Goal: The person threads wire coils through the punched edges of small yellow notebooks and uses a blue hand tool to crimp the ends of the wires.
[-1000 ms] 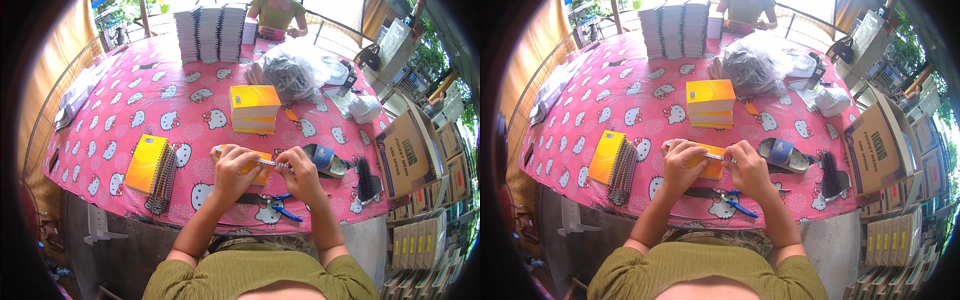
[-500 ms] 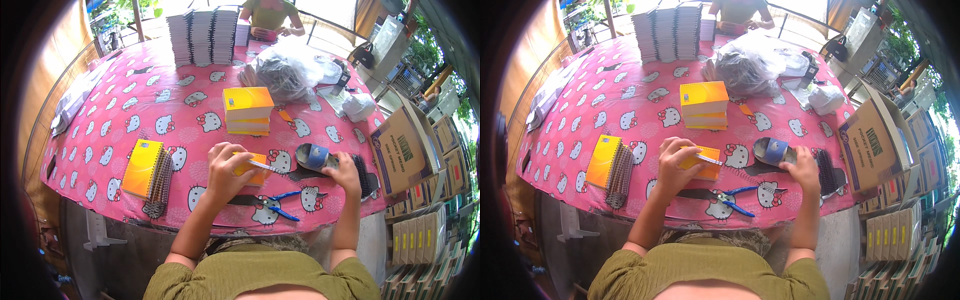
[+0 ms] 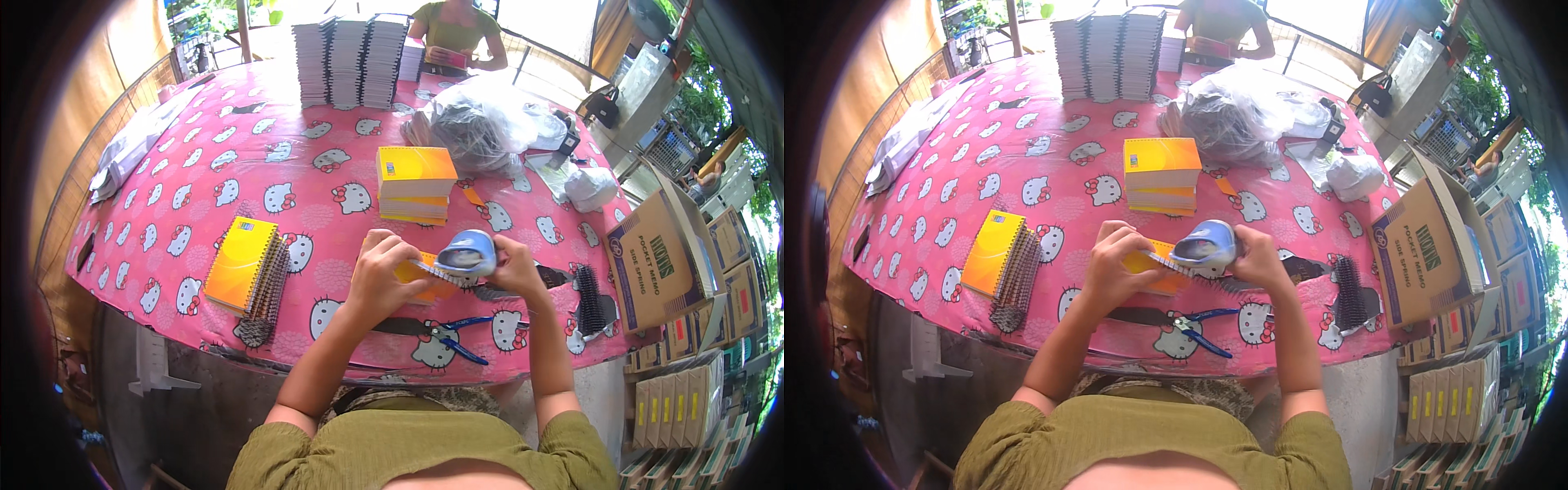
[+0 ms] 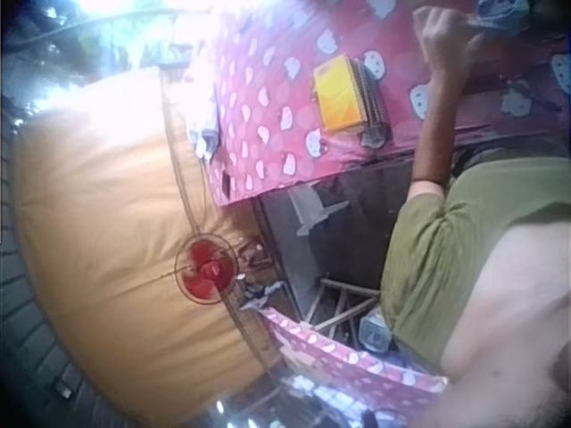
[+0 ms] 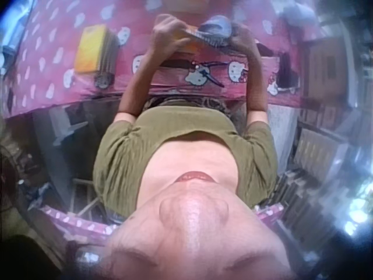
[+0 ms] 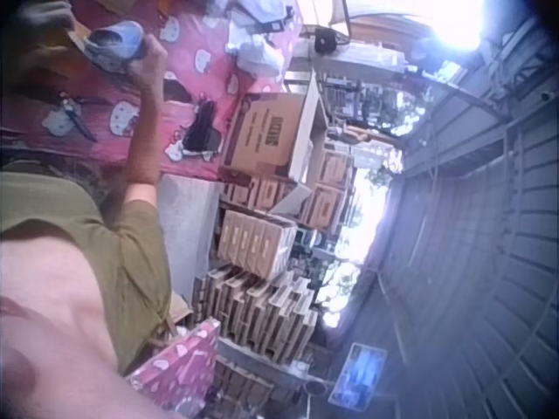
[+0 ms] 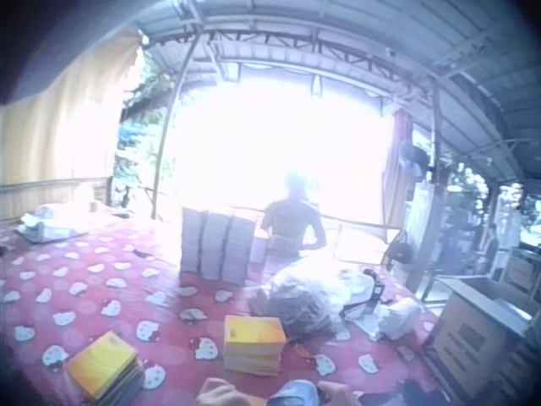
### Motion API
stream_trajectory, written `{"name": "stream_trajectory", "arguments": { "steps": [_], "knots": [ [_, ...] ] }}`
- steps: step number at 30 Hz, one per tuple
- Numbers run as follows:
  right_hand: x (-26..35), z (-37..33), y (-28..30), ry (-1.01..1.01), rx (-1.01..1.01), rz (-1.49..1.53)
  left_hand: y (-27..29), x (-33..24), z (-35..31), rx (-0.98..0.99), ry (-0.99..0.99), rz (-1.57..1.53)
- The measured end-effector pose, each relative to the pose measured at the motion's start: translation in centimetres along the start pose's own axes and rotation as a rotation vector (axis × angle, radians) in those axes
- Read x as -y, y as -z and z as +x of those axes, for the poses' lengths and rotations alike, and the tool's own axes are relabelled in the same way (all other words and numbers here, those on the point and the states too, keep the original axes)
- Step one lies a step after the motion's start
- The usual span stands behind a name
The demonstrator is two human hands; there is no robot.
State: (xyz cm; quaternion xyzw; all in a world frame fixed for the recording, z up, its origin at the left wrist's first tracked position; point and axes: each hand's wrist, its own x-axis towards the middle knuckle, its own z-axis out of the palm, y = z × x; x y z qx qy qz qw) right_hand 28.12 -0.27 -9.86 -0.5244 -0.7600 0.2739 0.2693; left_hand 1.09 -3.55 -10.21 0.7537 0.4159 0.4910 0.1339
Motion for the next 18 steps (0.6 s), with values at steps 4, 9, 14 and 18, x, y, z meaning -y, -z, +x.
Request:
{"name": "stream_trajectory", "arguments": {
  "steps": [4, 9, 14, 18],
  "knots": [
    [0.8, 0.3, -0.5, 0.158, 0.077, 0.870, 0.1, 0.0, 0.4, 0.007, 0.022, -0.010],
    [-0.5, 2.6, -0.6, 0.035, -0.071, 0.418, 0.5, -0.2, 0.7, -0.078, 0.090, -0.106],
    [2.3, 4.2, -1.2, 0.133, -0.042, 0.268, 0.8, 1.3, -0.4, -0.137, 0.264, -0.285],
    [5.0, 4.4, -0.8, 0.059, 0.127, 0.579, 0.7, 2.8, -1.8, -0.223, 0.435, -0.697]
  ]
}}
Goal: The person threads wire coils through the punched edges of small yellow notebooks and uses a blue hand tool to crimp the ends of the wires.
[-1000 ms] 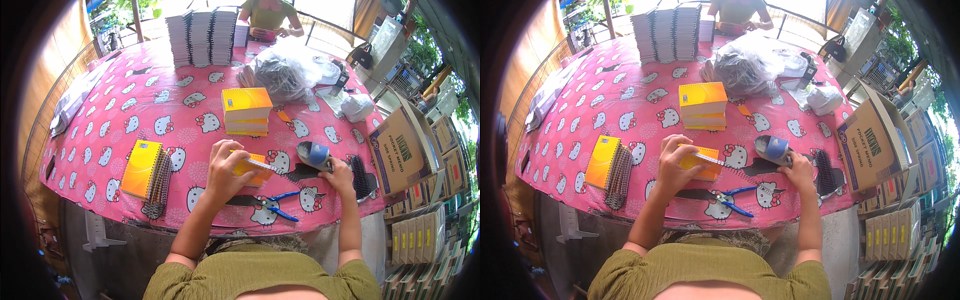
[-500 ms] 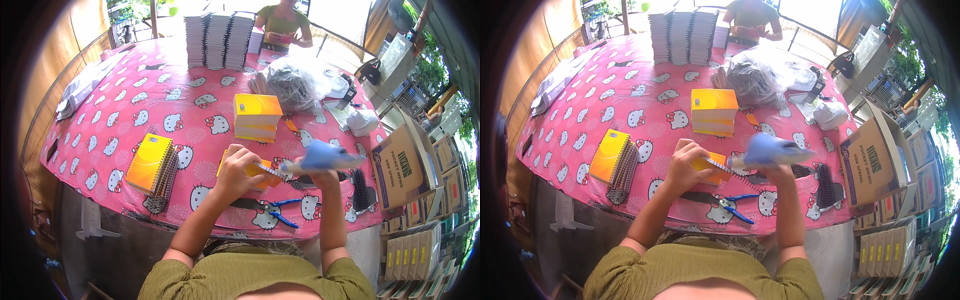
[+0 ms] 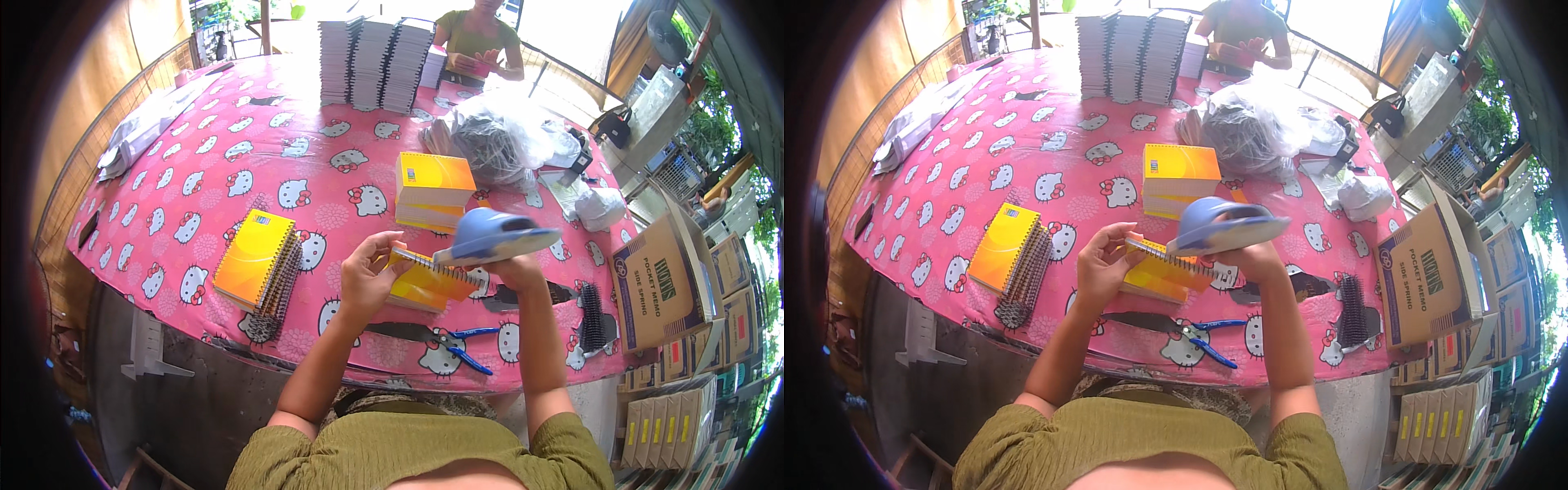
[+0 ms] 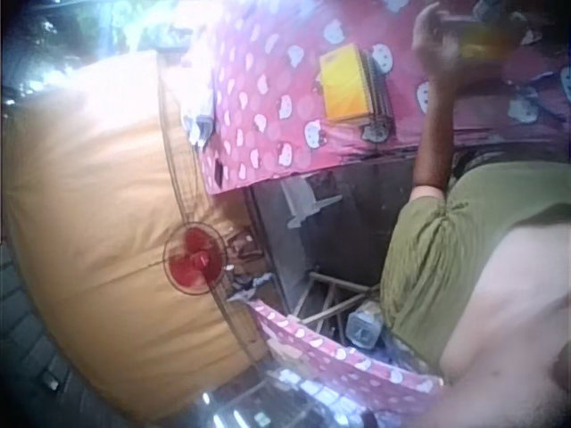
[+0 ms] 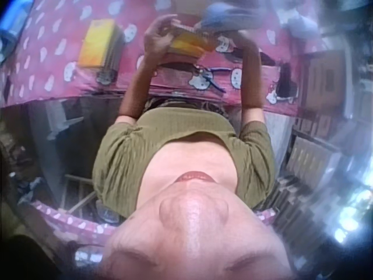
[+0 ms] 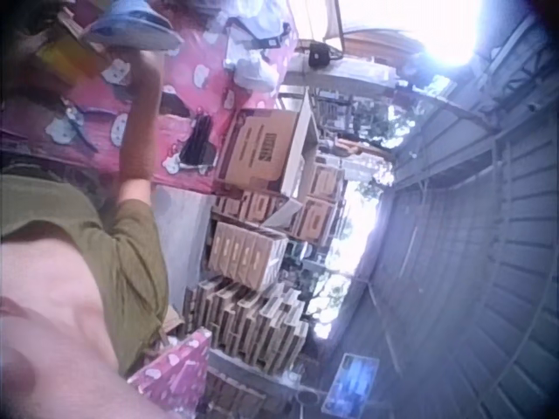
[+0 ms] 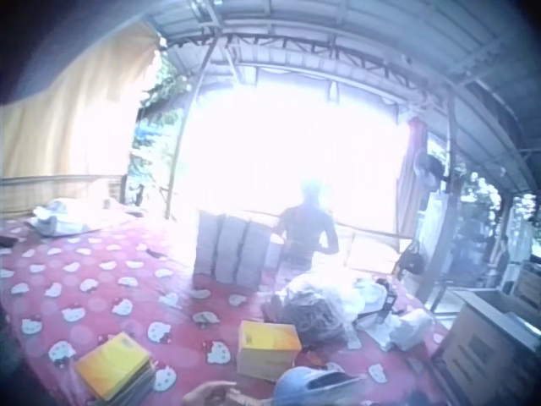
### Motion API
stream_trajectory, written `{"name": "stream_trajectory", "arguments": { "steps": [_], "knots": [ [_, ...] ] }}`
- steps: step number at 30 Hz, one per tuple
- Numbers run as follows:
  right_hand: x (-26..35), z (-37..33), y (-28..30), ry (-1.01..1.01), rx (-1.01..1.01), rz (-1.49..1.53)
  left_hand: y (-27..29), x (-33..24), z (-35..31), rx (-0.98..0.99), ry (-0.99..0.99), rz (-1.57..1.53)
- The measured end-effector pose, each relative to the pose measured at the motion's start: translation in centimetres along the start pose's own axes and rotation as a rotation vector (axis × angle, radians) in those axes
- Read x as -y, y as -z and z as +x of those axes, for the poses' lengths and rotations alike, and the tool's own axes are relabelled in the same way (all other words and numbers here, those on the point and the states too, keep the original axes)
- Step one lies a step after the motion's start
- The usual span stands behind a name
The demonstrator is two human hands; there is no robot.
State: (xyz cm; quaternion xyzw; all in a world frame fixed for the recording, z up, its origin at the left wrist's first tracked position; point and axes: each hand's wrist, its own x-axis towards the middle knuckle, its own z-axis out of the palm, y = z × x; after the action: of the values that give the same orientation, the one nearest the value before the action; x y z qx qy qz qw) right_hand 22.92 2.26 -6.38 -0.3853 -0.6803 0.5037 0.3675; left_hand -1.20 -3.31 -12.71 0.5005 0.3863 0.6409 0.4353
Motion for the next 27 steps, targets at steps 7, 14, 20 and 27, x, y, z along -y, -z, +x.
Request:
{"name": "stream_trajectory", "arguments": {
  "steps": [7, 14, 20, 27],
  "knots": [
    [0.1, 0.1, -0.6, -0.062, -0.036, -0.031, 1.2, 0.2, -0.3, 0.040, 0.059, -0.114],
    [-2.5, -5.0, 4.2, -0.050, -0.556, -0.692, 1.4, 0.4, -0.1, 0.106, 0.067, -0.199],
    [-6.5, -12.9, 5.8, -0.458, -0.530, -1.067, -1.4, -3.1, -0.5, -0.083, -0.265, -0.145],
    [-5.0, -16.1, -6.0, 0.085, -0.159, -1.013, -1.7, -1.2, -3.9, 0.208, -0.402, 0.517]
  ]
}}
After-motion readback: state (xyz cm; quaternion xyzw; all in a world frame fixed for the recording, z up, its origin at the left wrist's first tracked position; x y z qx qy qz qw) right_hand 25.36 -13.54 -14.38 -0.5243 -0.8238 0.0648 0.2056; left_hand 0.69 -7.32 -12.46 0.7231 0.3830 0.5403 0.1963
